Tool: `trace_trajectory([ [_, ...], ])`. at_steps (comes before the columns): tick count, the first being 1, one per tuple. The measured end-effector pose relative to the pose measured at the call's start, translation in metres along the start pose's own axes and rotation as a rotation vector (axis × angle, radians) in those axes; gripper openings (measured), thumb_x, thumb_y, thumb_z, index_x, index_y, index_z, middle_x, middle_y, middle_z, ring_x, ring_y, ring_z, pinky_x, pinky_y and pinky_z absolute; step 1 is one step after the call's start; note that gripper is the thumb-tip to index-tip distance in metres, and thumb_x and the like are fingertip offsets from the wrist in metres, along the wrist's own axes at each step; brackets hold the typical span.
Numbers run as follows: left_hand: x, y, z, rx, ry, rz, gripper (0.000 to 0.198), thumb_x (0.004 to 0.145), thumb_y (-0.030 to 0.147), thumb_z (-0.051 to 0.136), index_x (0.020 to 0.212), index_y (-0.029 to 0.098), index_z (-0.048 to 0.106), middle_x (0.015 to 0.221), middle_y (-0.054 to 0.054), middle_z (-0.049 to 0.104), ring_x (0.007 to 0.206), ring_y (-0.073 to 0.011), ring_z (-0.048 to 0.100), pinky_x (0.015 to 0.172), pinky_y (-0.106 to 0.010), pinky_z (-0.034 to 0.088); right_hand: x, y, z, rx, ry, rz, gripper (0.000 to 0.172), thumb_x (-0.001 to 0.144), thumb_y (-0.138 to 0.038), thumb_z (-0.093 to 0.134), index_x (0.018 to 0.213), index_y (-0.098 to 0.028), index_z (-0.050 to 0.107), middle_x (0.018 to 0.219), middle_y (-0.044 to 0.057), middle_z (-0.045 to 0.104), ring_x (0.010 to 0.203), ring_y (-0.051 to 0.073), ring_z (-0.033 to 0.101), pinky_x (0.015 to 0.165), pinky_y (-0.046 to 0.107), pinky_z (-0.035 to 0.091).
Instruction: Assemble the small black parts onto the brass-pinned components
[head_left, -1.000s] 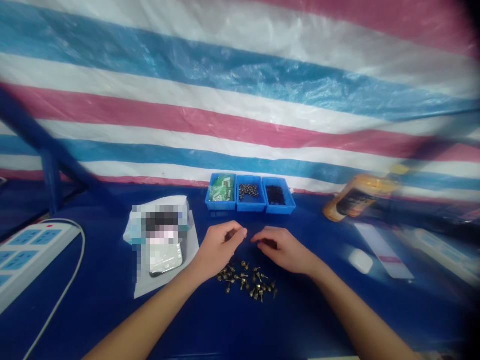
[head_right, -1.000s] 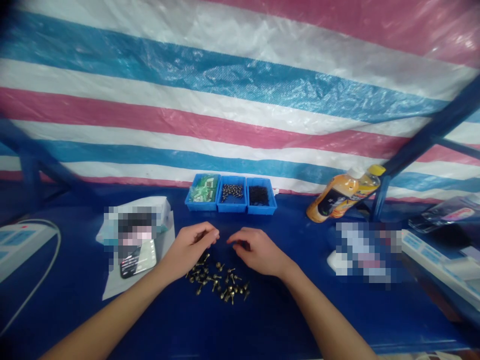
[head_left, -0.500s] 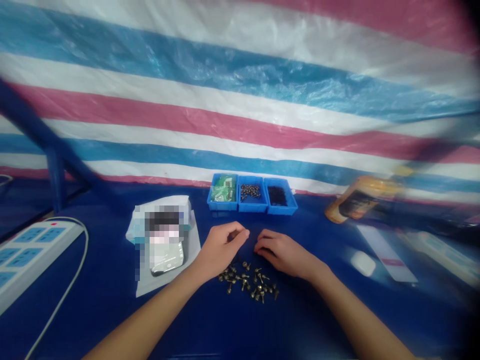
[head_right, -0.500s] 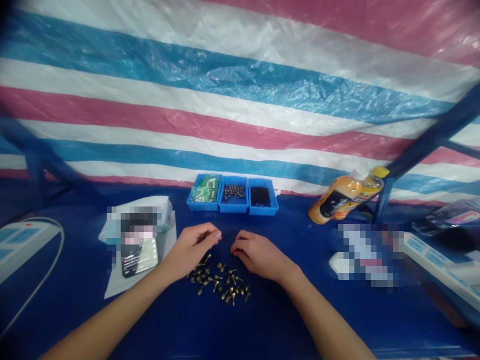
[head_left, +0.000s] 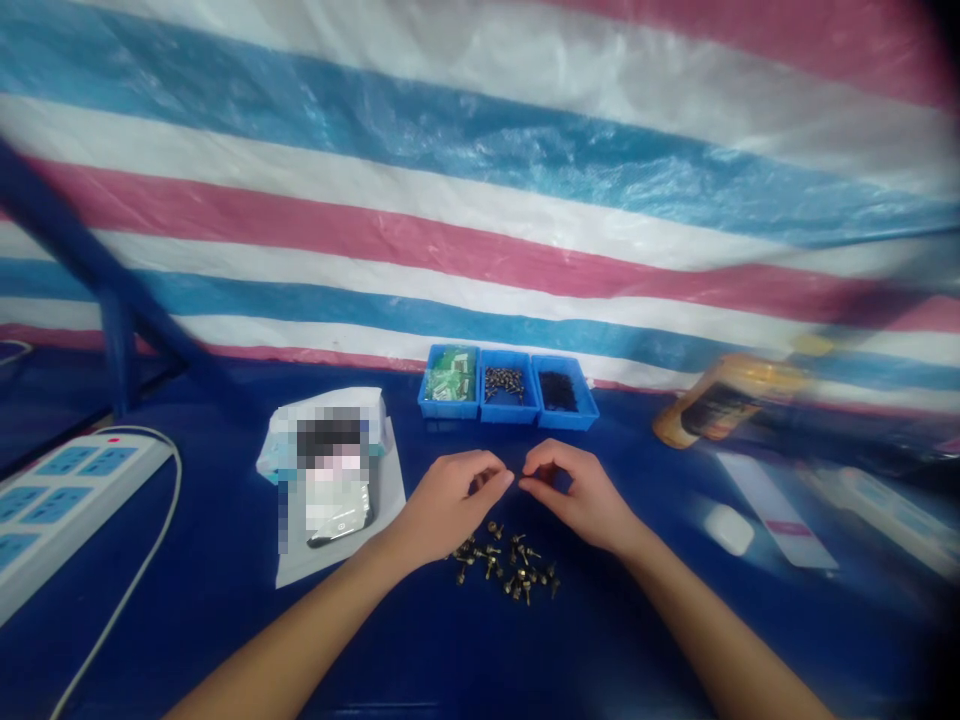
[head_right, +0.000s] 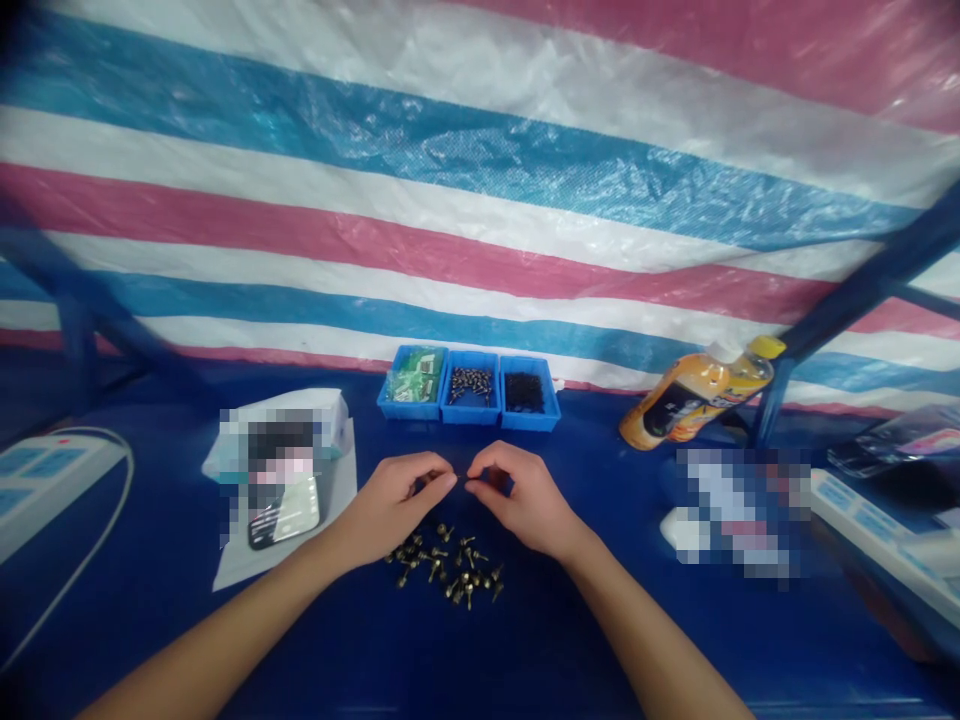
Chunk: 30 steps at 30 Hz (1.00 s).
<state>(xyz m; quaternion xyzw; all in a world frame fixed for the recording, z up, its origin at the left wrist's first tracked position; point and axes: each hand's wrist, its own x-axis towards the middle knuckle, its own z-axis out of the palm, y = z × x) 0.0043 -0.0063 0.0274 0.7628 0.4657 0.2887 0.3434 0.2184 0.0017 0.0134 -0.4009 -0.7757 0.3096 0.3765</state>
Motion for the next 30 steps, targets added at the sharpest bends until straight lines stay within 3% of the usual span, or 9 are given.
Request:
trace_trajectory([
  [11,0.0,-0.001,0.0,-0.041,-0.036,0.013,0.028,0.096,0.035,0.049,0.08,0.02,0.066,0.072,0.004,0.06,0.066,-0.0113,0.052,0.061,-0.025,0.035,0.0,-0.007,0.0,0.042,-0.035,-0.056,0.006,0.089,-0.023,0.066,0.094,-0.022,0.066,0.09,0.002,0.067,0.073,0.013,0.058,0.068,0.026,0.048],
  [17,0.0,-0.001,-0.001,-0.109,0.017,0.004,0.021,0.094,0.032,0.052,0.084,0.02,0.067,0.075,0.003,0.063,0.065,-0.0109,0.052,0.061,-0.024,0.037,-0.001,-0.006,-0.002,0.025,-0.086,0.062,0.021,0.092,-0.037,0.062,0.108,-0.022,0.064,0.095,0.003,0.067,0.073,0.014,0.058,0.067,0.026,0.047],
  [22,0.0,0.0,-0.001,-0.134,0.026,-0.005,0.018,0.092,0.03,0.055,0.084,0.02,0.067,0.073,0.004,0.062,0.063,-0.0104,0.051,0.059,-0.023,0.037,0.001,-0.008,0.001,0.025,-0.171,0.079,0.027,0.1,-0.036,0.048,0.088,-0.019,0.064,0.081,0.001,0.063,0.076,0.014,0.057,0.073,0.026,0.044],
  [30,-0.001,-0.001,0.0,-0.143,0.016,0.008,0.014,0.091,0.027,0.056,0.085,0.021,0.068,0.074,0.005,0.063,0.063,-0.0093,0.051,0.059,-0.022,0.038,0.001,-0.01,0.002,0.127,-0.134,0.126,0.032,0.101,-0.036,0.046,0.082,-0.017,0.063,0.075,-0.001,0.058,0.07,0.011,0.053,0.069,0.024,0.041],
])
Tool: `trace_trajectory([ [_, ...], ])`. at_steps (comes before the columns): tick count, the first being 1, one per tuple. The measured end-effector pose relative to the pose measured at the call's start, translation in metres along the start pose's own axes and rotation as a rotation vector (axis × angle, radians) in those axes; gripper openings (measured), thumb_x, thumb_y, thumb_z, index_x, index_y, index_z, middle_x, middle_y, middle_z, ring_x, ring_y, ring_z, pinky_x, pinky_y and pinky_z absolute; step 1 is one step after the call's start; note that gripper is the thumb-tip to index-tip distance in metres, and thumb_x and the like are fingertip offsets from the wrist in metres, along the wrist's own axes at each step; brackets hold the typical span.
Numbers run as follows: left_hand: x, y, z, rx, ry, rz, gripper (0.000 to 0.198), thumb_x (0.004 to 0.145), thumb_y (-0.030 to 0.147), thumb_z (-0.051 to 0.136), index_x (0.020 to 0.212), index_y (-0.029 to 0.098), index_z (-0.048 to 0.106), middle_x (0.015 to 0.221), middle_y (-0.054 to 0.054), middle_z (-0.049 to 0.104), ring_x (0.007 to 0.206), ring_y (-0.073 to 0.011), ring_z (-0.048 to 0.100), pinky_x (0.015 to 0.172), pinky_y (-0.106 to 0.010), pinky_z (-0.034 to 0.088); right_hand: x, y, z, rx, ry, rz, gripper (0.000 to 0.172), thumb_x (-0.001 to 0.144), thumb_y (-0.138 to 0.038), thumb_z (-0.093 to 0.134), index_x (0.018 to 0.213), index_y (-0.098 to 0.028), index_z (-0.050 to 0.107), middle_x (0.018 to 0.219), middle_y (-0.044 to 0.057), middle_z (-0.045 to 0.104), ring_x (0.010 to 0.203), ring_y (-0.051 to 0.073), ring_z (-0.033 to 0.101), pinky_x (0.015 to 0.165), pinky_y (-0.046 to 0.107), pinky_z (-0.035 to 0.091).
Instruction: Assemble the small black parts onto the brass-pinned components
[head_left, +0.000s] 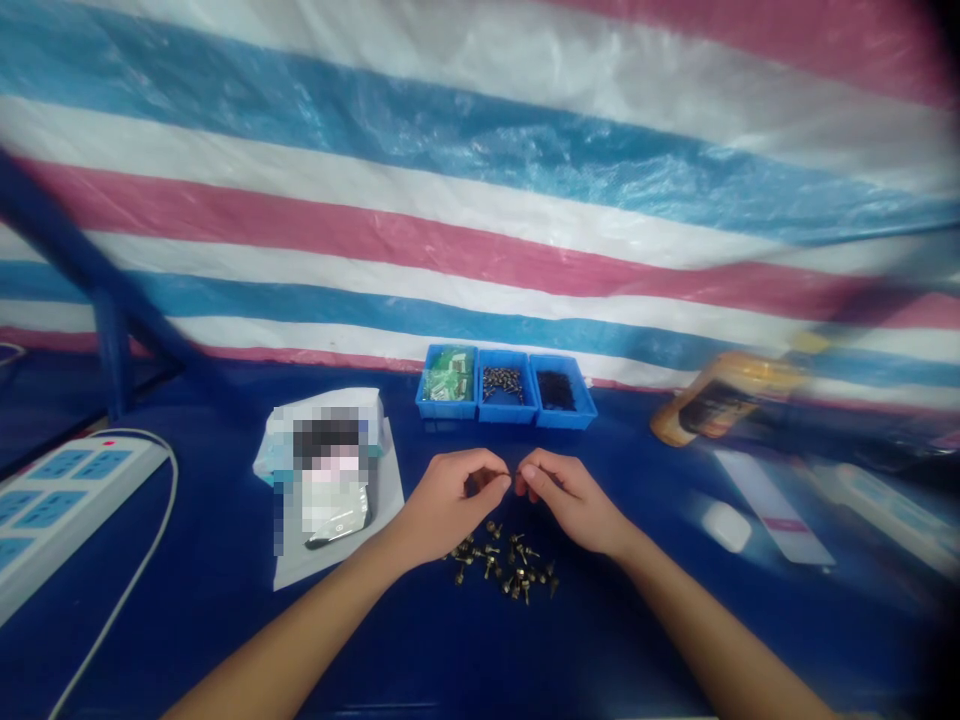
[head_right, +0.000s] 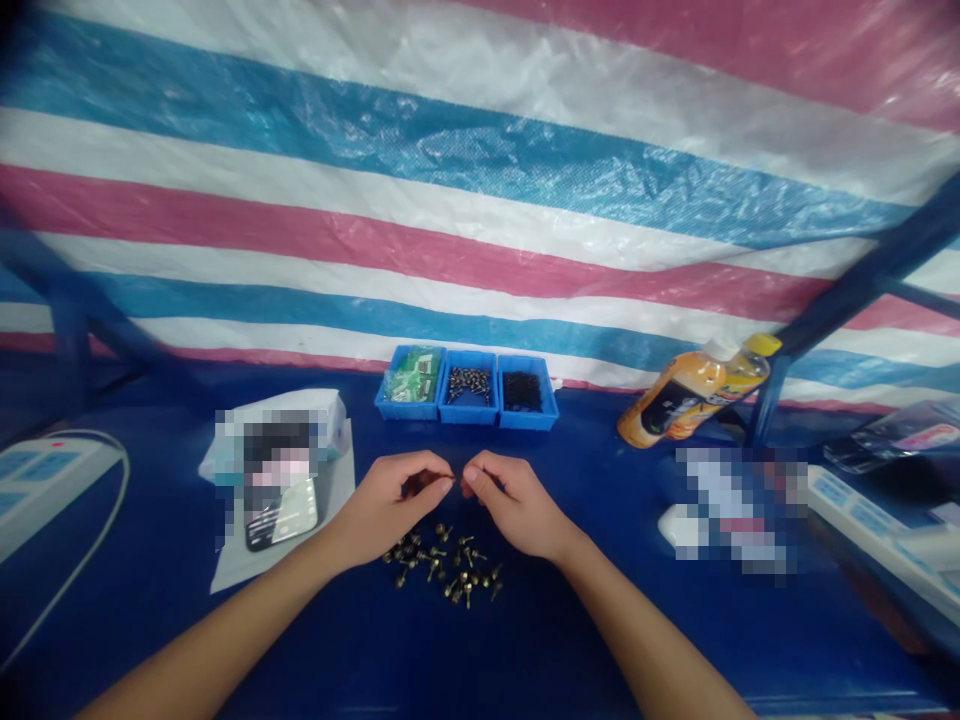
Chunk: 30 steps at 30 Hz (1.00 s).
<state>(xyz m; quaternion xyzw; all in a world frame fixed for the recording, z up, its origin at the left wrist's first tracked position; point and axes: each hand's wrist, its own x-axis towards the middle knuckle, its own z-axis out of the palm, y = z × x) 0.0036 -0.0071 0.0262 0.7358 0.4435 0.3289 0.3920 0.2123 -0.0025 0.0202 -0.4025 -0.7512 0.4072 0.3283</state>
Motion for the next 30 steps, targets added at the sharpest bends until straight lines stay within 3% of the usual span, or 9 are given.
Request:
trace_trajectory([
  [4,0.0,0.0,0.002,-0.025,0.007,-0.011,0.013,0.091,0.03,0.057,0.09,0.023,0.068,0.075,0.004,0.064,0.064,-0.0099,0.052,0.059,-0.022,0.039,0.001,0.002,0.001,0.078,0.007,0.043,0.027,0.099,-0.038,0.051,0.085,-0.018,0.063,0.077,0.0,0.06,0.07,0.012,0.054,0.068,0.025,0.042],
  [9,0.002,-0.005,0.0,-0.04,0.151,-0.066,0.017,0.092,0.036,0.056,0.095,0.024,0.067,0.076,0.003,0.063,0.068,-0.012,0.054,0.062,-0.024,0.04,0.003,0.007,0.001,0.272,0.08,0.106,0.022,0.092,-0.04,0.062,0.098,-0.02,0.062,0.08,0.0,0.062,0.067,0.013,0.055,0.063,0.026,0.044],
  [14,0.003,-0.008,-0.003,-0.034,0.209,-0.082,0.021,0.093,0.04,0.055,0.087,0.022,0.065,0.074,0.003,0.06,0.068,-0.0124,0.052,0.063,-0.024,0.04,0.006,0.012,-0.003,0.193,0.094,0.22,0.043,0.095,-0.046,0.052,0.063,-0.018,0.056,0.058,-0.002,0.054,0.056,0.011,0.047,0.058,0.026,0.037],
  [18,0.003,-0.007,-0.003,-0.031,0.185,-0.089,0.022,0.093,0.04,0.055,0.086,0.022,0.066,0.072,0.004,0.059,0.067,-0.0123,0.052,0.062,-0.024,0.039,0.009,0.016,-0.003,0.25,0.16,0.283,0.05,0.092,-0.048,0.056,0.053,-0.017,0.051,0.051,-0.002,0.049,0.051,0.011,0.045,0.057,0.027,0.036],
  [20,0.003,-0.008,-0.002,-0.033,0.175,-0.091,0.022,0.093,0.039,0.055,0.086,0.022,0.066,0.071,0.004,0.058,0.065,-0.0122,0.052,0.061,-0.024,0.039,0.01,0.017,-0.003,0.387,0.311,0.252,0.041,0.091,-0.048,0.058,0.063,-0.018,0.056,0.053,-0.003,0.05,0.051,0.011,0.046,0.057,0.026,0.037],
  [22,0.003,-0.007,-0.001,-0.038,0.169,-0.092,0.022,0.092,0.038,0.055,0.086,0.022,0.067,0.07,0.004,0.058,0.064,-0.0121,0.052,0.06,-0.024,0.039,0.012,0.018,-0.003,0.523,0.48,0.241,0.029,0.089,-0.05,0.059,0.092,-0.021,0.06,0.059,-0.005,0.054,0.05,0.011,0.047,0.054,0.025,0.037],
  [24,0.003,-0.007,-0.001,-0.04,0.166,-0.089,0.022,0.092,0.038,0.054,0.086,0.021,0.067,0.069,0.003,0.058,0.063,-0.0122,0.052,0.06,-0.024,0.04,0.013,0.02,-0.004,0.556,0.529,0.293,0.042,0.087,-0.052,0.062,0.119,-0.027,0.051,0.066,-0.006,0.058,0.048,0.011,0.048,0.051,0.024,0.037],
  [26,0.003,-0.006,-0.001,-0.034,0.166,-0.082,0.022,0.092,0.038,0.054,0.086,0.021,0.067,0.07,0.003,0.059,0.064,-0.0126,0.053,0.06,-0.025,0.04,0.012,0.022,-0.005,0.441,0.419,0.338,0.047,0.086,-0.05,0.064,0.124,-0.026,0.049,0.067,-0.006,0.059,0.048,0.011,0.048,0.05,0.024,0.038],
  [30,0.004,-0.007,-0.001,-0.012,0.18,-0.061,0.023,0.093,0.038,0.053,0.086,0.021,0.067,0.071,0.002,0.061,0.066,-0.0138,0.054,0.061,-0.025,0.041,0.003,0.018,-0.008,0.051,-0.002,0.152,0.023,0.087,-0.035,0.065,0.105,-0.022,0.066,0.077,-0.001,0.062,0.064,0.013,0.055,0.061,0.026,0.044],
])
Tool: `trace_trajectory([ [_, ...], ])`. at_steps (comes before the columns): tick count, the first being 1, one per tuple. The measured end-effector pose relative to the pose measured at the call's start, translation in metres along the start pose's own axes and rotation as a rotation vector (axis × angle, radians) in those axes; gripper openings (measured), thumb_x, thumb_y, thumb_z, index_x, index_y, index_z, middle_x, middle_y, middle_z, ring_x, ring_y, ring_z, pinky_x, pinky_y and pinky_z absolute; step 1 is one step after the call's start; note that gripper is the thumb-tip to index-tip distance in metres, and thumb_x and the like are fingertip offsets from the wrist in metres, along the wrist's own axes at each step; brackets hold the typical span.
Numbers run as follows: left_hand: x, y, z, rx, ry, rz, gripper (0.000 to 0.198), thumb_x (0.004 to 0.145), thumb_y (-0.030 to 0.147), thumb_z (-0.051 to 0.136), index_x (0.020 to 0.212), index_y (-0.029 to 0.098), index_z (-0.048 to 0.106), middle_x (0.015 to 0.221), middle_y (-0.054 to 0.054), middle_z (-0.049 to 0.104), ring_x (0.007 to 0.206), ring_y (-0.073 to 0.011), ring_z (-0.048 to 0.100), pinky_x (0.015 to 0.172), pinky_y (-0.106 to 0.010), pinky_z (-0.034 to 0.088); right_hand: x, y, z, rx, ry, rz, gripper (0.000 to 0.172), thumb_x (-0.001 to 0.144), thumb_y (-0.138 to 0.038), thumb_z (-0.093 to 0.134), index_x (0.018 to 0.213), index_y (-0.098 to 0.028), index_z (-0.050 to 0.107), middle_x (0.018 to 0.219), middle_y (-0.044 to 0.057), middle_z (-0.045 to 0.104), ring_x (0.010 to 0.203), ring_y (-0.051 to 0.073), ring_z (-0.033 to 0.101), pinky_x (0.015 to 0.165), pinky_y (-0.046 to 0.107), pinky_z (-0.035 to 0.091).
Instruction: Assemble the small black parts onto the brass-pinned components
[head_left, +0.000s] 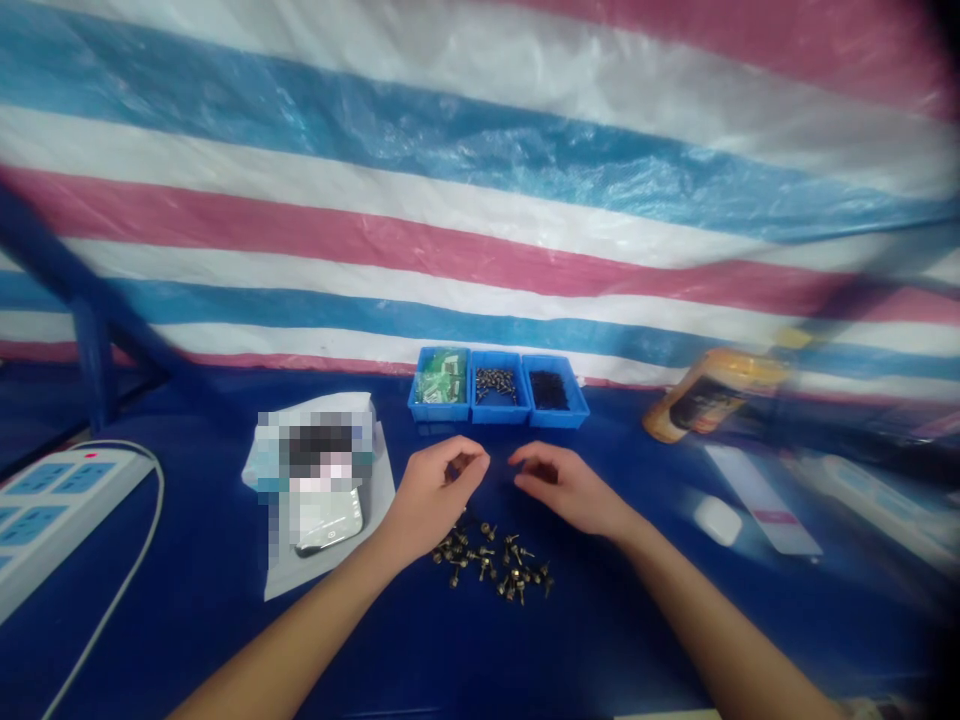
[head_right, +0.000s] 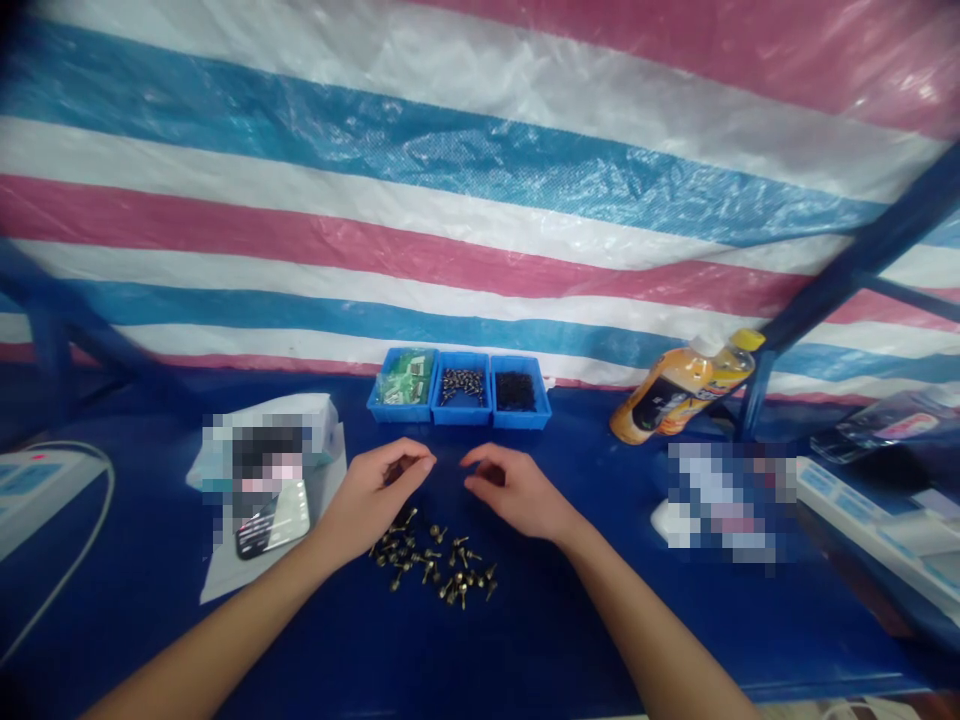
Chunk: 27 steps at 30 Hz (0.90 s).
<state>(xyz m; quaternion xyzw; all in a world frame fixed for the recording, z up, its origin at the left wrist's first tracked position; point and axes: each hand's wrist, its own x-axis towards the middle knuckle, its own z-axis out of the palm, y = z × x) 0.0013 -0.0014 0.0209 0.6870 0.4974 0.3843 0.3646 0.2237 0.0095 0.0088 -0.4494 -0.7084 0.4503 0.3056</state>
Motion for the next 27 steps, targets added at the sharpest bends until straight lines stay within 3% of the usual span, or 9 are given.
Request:
trace_trajectory([
  [3,0.0,-0.002,0.0,0.003,-0.001,0.007,0.023,0.093,0.038,0.053,0.087,0.021,0.067,0.073,0.002,0.063,0.067,-0.0139,0.055,0.061,-0.025,0.041,-0.008,-0.007,-0.001,-0.251,-0.263,-0.167,0.022,0.089,-0.029,0.063,0.109,-0.024,0.072,0.093,0.003,0.065,0.071,0.013,0.058,0.066,0.026,0.046],
  [5,0.0,-0.002,0.0,0.004,-0.008,0.011,0.023,0.093,0.037,0.052,0.087,0.02,0.067,0.074,0.002,0.063,0.067,-0.0138,0.056,0.061,-0.025,0.041,-0.01,-0.01,0.0,-0.378,-0.324,-0.225,0.028,0.089,-0.028,0.064,0.116,-0.026,0.071,0.096,0.004,0.064,0.077,0.015,0.061,0.072,0.027,0.047],
  [10,0.0,0.0,0.0,0.021,-0.006,0.011,0.021,0.093,0.035,0.054,0.085,0.02,0.066,0.072,0.003,0.062,0.065,-0.0126,0.055,0.06,-0.024,0.041,-0.007,-0.007,0.003,-0.529,-0.32,-0.281,0.025,0.092,-0.022,0.06,0.114,-0.026,0.072,0.096,0.004,0.066,0.084,0.016,0.064,0.076,0.026,0.046],
  [14,0.0,0.0,0.0,0.017,-0.006,0.018,0.021,0.093,0.035,0.053,0.086,0.02,0.066,0.074,0.002,0.063,0.067,-0.0131,0.055,0.061,-0.024,0.041,-0.007,-0.008,0.004,-0.522,-0.302,-0.288,0.024,0.092,-0.019,0.058,0.11,-0.024,0.073,0.095,0.004,0.066,0.081,0.015,0.064,0.074,0.025,0.046],
  [20,0.0,0.0,0.0,0.01,-0.015,0.003,0.022,0.093,0.036,0.052,0.086,0.02,0.066,0.072,0.002,0.062,0.066,-0.013,0.055,0.061,-0.024,0.041,-0.007,-0.009,0.011,-0.494,-0.331,-0.314,0.02,0.092,-0.028,0.062,0.108,-0.024,0.074,0.095,0.004,0.066,0.082,0.015,0.064,0.075,0.025,0.046],
  [27,0.001,0.001,0.0,0.025,-0.004,0.014,0.021,0.093,0.035,0.053,0.086,0.02,0.067,0.074,0.002,0.065,0.068,-0.014,0.057,0.062,-0.025,0.042,-0.006,-0.008,0.015,-0.535,-0.323,-0.29,0.015,0.094,-0.022,0.056,0.099,-0.023,0.07,0.097,0.003,0.067,0.085,0.017,0.064,0.076,0.027,0.046],
])
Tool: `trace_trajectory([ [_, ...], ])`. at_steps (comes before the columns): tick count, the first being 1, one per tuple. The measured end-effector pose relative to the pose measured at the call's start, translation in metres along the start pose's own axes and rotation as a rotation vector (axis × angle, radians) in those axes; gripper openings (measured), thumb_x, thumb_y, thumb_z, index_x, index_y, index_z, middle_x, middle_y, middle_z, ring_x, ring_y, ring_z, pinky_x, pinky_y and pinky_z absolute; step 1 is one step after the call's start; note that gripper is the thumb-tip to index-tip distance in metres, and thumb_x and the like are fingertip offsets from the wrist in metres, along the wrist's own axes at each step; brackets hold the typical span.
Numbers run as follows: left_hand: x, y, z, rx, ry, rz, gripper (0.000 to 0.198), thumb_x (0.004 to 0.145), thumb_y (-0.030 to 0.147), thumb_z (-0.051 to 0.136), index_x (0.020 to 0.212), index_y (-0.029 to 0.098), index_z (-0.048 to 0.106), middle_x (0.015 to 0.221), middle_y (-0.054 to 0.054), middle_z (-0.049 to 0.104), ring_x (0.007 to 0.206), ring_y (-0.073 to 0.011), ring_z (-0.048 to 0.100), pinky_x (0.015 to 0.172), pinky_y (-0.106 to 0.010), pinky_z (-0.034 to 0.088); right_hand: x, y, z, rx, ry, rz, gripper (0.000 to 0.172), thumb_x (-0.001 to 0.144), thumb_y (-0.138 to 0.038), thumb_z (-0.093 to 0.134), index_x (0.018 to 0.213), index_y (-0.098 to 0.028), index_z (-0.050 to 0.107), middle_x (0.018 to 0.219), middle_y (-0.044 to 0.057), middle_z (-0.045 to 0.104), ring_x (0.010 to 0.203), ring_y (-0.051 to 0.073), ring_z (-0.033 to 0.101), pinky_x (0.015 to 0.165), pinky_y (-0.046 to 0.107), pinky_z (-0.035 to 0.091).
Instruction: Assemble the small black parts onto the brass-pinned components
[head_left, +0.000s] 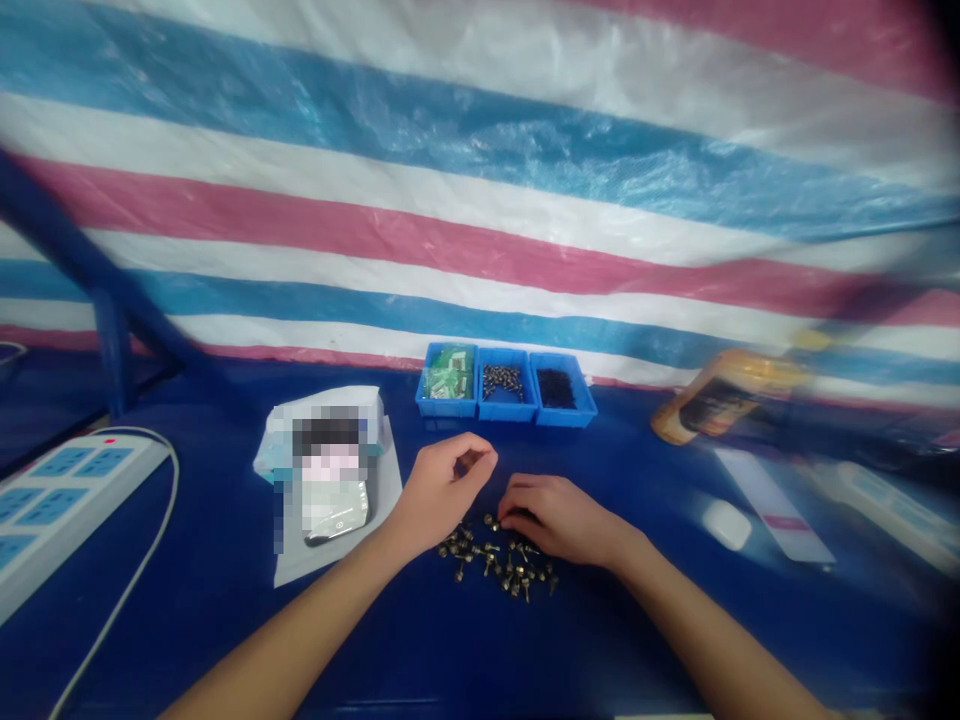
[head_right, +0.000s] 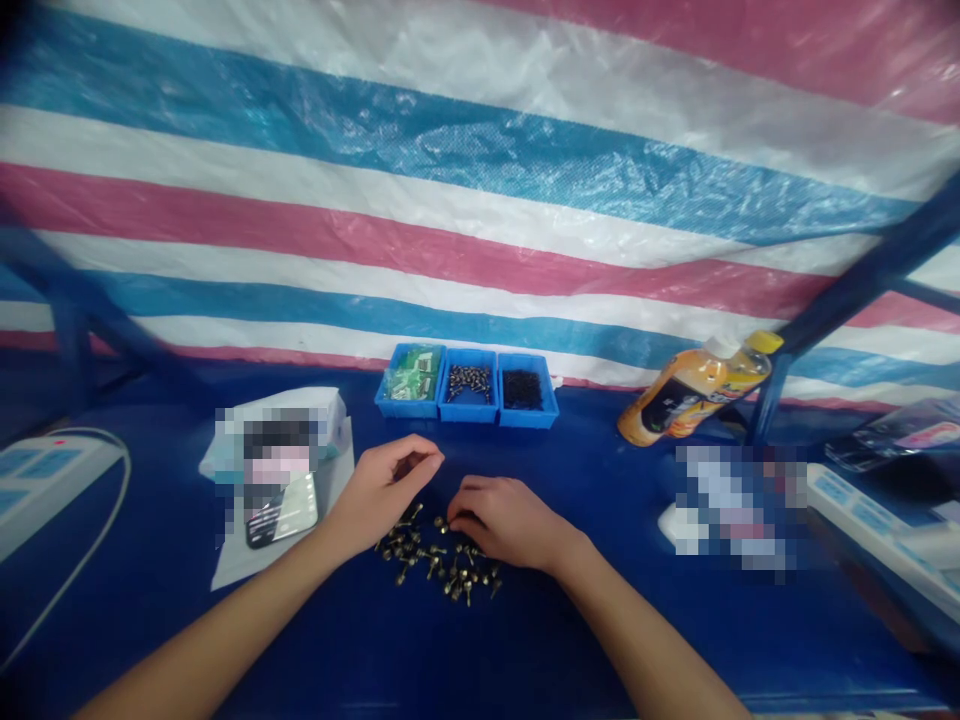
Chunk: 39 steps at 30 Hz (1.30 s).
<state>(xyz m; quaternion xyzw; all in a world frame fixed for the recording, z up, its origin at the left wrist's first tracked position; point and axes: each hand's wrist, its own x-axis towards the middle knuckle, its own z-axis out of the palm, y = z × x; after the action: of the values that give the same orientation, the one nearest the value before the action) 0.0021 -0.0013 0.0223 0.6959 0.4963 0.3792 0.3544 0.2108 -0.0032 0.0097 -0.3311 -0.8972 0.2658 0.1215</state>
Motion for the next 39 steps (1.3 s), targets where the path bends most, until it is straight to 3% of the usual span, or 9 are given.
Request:
trace_trajectory([
  [4,0.0,0.0,-0.001,0.026,0.02,0.024,0.022,0.094,0.035,0.052,0.086,0.02,0.067,0.073,0.002,0.065,0.065,-0.0132,0.057,0.06,-0.024,0.042,-0.002,-0.001,-0.007,0.116,0.036,0.037,0.012,0.093,-0.018,0.056,0.095,-0.021,0.067,0.095,0.004,0.069,0.084,0.016,0.064,0.077,0.028,0.047],
  [7,-0.002,0.0,0.0,0.074,0.025,0.085,0.02,0.093,0.033,0.052,0.088,0.021,0.067,0.076,0.001,0.066,0.066,-0.0129,0.057,0.061,-0.024,0.042,-0.004,-0.002,-0.012,0.287,0.114,0.112,0.012,0.093,-0.023,0.057,0.094,-0.021,0.069,0.089,0.002,0.07,0.073,0.014,0.063,0.069,0.026,0.048],
  [13,-0.007,0.005,0.0,0.153,-0.131,0.181,0.02,0.095,0.034,0.052,0.089,0.022,0.067,0.078,0.0,0.064,0.069,-0.0126,0.057,0.063,-0.025,0.041,-0.004,0.0,-0.013,0.529,0.359,0.179,0.013,0.087,-0.032,0.067,0.089,-0.021,0.072,0.085,0.003,0.072,0.073,0.016,0.064,0.069,0.029,0.05],
  [19,-0.007,0.007,-0.001,0.251,-0.184,0.21,0.028,0.096,0.04,0.049,0.085,0.021,0.067,0.076,0.0,0.061,0.069,-0.0136,0.055,0.064,-0.026,0.041,0.0,0.004,-0.004,0.644,0.552,0.189,0.016,0.085,-0.036,0.071,0.088,-0.02,0.07,0.089,0.005,0.072,0.077,0.018,0.066,0.072,0.032,0.053],
  [27,-0.007,0.002,0.002,0.246,-0.166,0.198,0.025,0.098,0.036,0.048,0.086,0.022,0.066,0.077,0.001,0.059,0.069,-0.0131,0.054,0.065,-0.026,0.04,0.002,-0.002,-0.001,0.647,0.519,0.199,0.021,0.088,-0.04,0.067,0.096,-0.021,0.066,0.088,0.003,0.067,0.07,0.014,0.058,0.066,0.028,0.048],
  [31,-0.007,0.001,0.002,0.258,-0.174,0.203,0.023,0.096,0.037,0.051,0.085,0.022,0.065,0.078,0.001,0.059,0.07,-0.0129,0.055,0.066,-0.026,0.04,0.002,-0.004,-0.001,0.573,0.412,0.194,0.031,0.096,-0.044,0.054,0.08,-0.018,0.061,0.071,-0.001,0.057,0.067,0.013,0.052,0.065,0.025,0.042],
  [39,-0.007,-0.003,0.005,0.311,-0.199,0.264,0.017,0.095,0.033,0.055,0.087,0.022,0.065,0.08,0.001,0.061,0.073,-0.0133,0.056,0.069,-0.026,0.041,0.005,-0.008,-0.002,0.522,0.344,0.271,0.042,0.098,-0.044,0.05,0.065,-0.017,0.051,0.064,-0.003,0.049,0.061,0.011,0.043,0.06,0.024,0.035],
])
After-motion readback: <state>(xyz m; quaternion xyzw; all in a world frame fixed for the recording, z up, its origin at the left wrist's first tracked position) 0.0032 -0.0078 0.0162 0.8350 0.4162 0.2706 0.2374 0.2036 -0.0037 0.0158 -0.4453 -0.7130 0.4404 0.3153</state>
